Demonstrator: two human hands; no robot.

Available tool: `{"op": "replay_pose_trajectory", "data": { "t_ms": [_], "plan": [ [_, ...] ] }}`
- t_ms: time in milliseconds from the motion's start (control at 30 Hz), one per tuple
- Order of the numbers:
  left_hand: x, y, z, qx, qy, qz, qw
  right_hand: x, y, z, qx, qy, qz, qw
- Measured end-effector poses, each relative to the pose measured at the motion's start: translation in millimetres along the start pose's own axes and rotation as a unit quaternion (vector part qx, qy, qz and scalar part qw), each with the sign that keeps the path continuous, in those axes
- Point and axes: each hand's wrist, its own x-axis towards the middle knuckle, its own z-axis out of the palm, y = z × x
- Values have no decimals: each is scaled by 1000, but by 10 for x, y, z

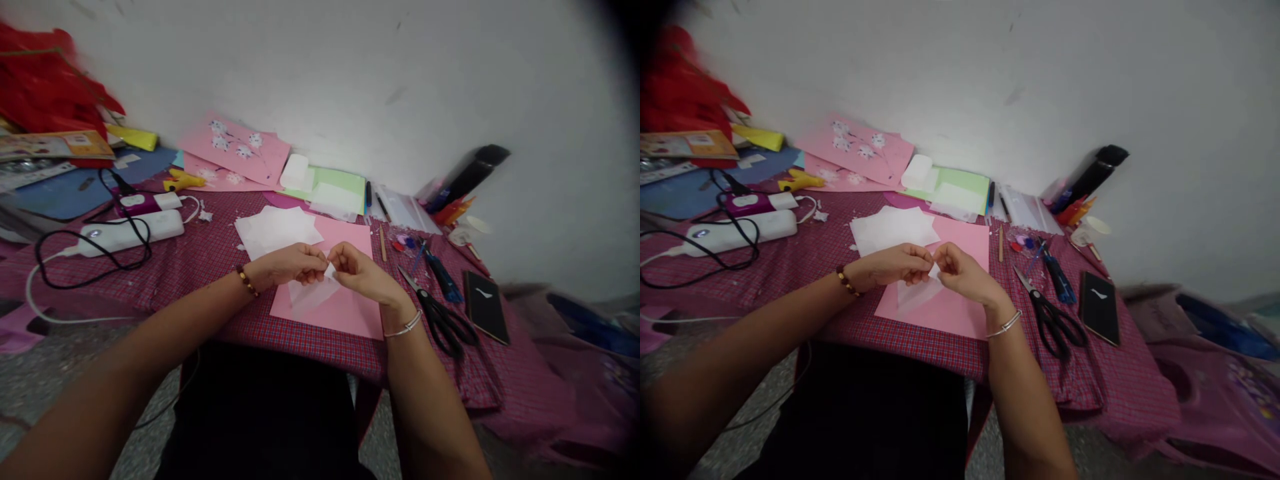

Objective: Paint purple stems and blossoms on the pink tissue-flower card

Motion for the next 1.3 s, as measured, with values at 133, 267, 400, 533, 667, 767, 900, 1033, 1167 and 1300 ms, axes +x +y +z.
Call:
{"op": "replay_pose_trajectory", "data": {
  "t_ms": [133,267,400,533,667,767,900,1033,1167,1300],
  "plan": [
    [12,-27,-18,24,-18,10,1000,0,4,-2,-1,-5,-1,1000],
    [45,-80,-36,39,-25,24,999,4,4,0,-3,-9,-4,1000],
    [53,-101,-39,36,-27,31,999,5,1,0,-12,-8,-3,1000],
    [33,-80,-24,28,-32,36,998,3,6,-9,-27,-1,1,1000],
    [14,-61,-10,31,-27,47,998,3,10,-6,-15,1,-2,1000],
    [16,-68,-10,31,-25,46,998,5,6,1,-7,0,-6,1000],
    [28,-80,-22,24,-24,49,998,6,-7,6,-8,-7,-5,1000],
    [35,-81,-34,28,-32,50,998,6,-17,11,-17,-5,0,1000],
    [31,-77,-24,30,-22,33,999,9,16,0,-26,14,-8,1000],
    [37,-88,1,34,-16,26,999,12,71,-19,-74,47,-8,996]
  ]
}}
